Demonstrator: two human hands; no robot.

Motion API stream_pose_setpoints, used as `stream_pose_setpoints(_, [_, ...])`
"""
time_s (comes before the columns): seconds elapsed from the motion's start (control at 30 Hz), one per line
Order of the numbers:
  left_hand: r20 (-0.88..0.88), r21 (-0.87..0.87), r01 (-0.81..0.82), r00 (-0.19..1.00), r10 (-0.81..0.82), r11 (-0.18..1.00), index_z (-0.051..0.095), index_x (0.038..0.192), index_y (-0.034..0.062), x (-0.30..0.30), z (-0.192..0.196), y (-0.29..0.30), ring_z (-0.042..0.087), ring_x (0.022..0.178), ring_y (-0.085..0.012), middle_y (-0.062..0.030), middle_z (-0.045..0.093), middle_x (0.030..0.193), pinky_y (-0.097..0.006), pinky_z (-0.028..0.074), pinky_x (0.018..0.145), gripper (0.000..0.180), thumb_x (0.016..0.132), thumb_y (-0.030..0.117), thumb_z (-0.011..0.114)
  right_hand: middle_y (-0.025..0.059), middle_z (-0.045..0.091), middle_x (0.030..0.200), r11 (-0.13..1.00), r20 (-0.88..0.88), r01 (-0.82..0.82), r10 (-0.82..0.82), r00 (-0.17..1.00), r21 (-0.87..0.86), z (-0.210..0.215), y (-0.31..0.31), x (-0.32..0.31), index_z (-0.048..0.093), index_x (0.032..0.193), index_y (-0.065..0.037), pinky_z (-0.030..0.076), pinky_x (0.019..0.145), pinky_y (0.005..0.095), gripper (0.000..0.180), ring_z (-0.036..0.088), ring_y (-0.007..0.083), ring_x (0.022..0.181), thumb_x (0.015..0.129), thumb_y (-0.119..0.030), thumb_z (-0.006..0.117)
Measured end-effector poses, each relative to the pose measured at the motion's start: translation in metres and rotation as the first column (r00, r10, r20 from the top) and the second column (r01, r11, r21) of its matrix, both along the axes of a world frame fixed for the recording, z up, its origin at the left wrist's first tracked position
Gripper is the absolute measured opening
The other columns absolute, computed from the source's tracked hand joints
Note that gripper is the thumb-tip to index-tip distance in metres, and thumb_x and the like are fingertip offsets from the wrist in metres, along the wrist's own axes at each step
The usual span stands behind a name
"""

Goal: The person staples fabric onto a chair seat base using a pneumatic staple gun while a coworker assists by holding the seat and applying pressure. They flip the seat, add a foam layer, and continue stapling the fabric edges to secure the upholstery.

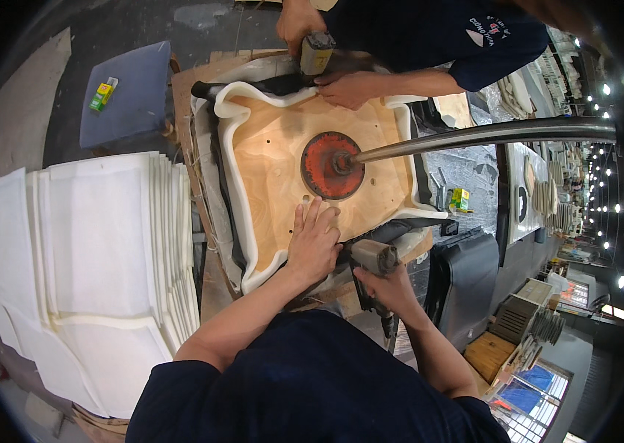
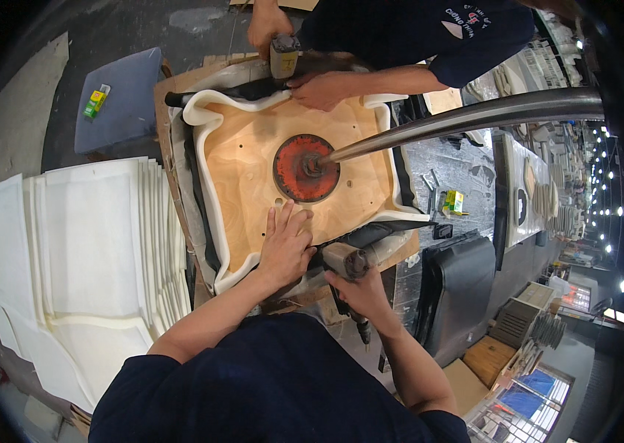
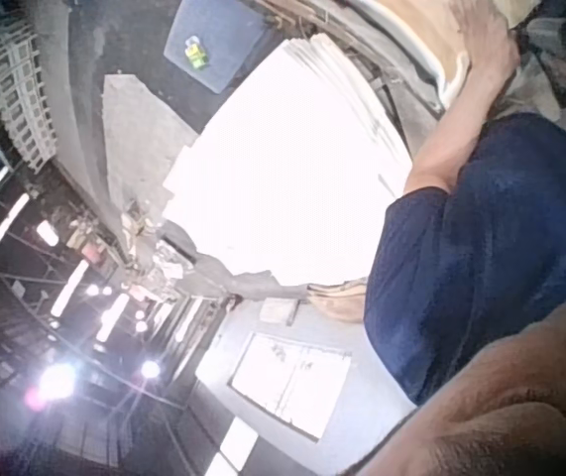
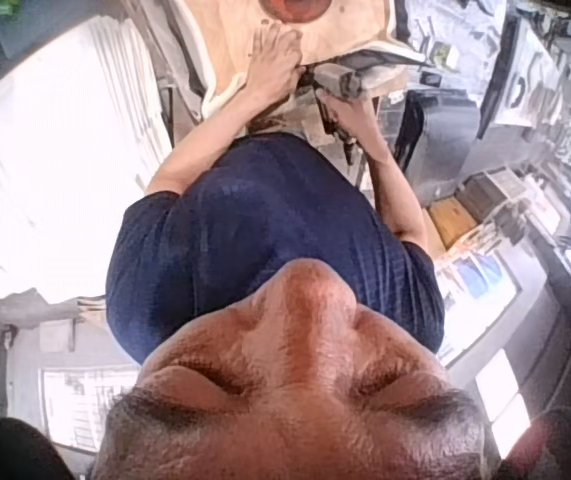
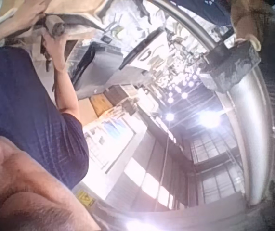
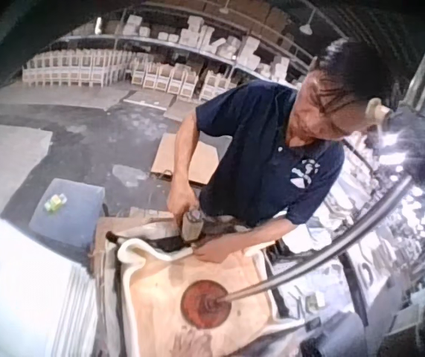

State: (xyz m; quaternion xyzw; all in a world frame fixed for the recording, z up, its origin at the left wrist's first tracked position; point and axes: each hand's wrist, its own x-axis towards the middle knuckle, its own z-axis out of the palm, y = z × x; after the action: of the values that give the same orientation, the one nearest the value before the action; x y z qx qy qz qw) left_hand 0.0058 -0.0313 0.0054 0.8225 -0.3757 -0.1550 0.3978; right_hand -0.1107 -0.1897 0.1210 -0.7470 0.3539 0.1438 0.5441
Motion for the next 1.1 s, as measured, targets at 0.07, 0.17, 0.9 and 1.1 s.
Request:
stream_pose_setpoints(0.07, [0.011,-0.027,-0.017,1.000,0.017,1.000,0.073,0.098,0.0062,-0.001,-0.002,0.000,0.023,0.166,-0.0462,-0.0121,0.049,0.158,-0.070,0.014,0.134,0.019,0.090,0.020,0.083,-0.0011,0.069,0.079,0.998,-0.060,-0.021,0.018,0.998,-0.055,-0.001,0.002,0.007,0.074,0.123,0.000,0.047,0.052,0.0277,0.033,0.058,0.0073,0.056,0.097,-0.016,0.086])
stream_pose_setpoints(0.17, [0.060,-0.014,-0.012,0.998,0.013,1.000,0.071,0.098,0.0058,0.003,-0.004,0.001,0.024,0.166,-0.0465,-0.0125,0.049,0.159,-0.070,0.016,0.134,0.019,0.090,0.017,0.084,-0.0018,0.068,0.076,0.995,-0.105,-0.038,0.029,0.994,-0.087,0.000,0.001,0.016,0.075,0.119,0.000,0.047,0.051,0.0273,0.030,0.057,0.0072,0.055,0.097,-0.016,0.086])
stream_pose_setpoints(0.9, [-0.020,-0.105,0.011,1.000,-0.013,0.994,0.065,0.110,0.0021,0.010,-0.013,0.014,0.028,0.164,-0.0531,-0.0205,0.048,0.160,-0.071,0.020,0.132,0.025,0.091,0.011,0.079,0.0018,0.067,0.073,0.979,-0.054,-0.115,0.108,0.993,-0.169,0.005,0.023,0.023,0.074,0.115,0.002,0.048,0.054,0.0314,0.026,0.062,0.0102,0.057,0.100,-0.017,0.081])
stream_pose_setpoints(1.1, [-0.029,0.162,-0.019,0.999,0.024,0.987,0.045,0.165,0.0056,-0.002,0.016,0.043,0.016,0.168,-0.0525,-0.0226,0.028,0.178,-0.071,0.016,0.134,0.094,0.090,0.042,0.088,0.0014,0.067,0.074,0.998,-0.019,0.045,-0.045,0.999,-0.032,0.003,0.020,0.001,0.074,0.121,0.001,0.049,0.055,0.0316,0.028,0.060,0.0107,0.057,0.101,-0.016,0.081])
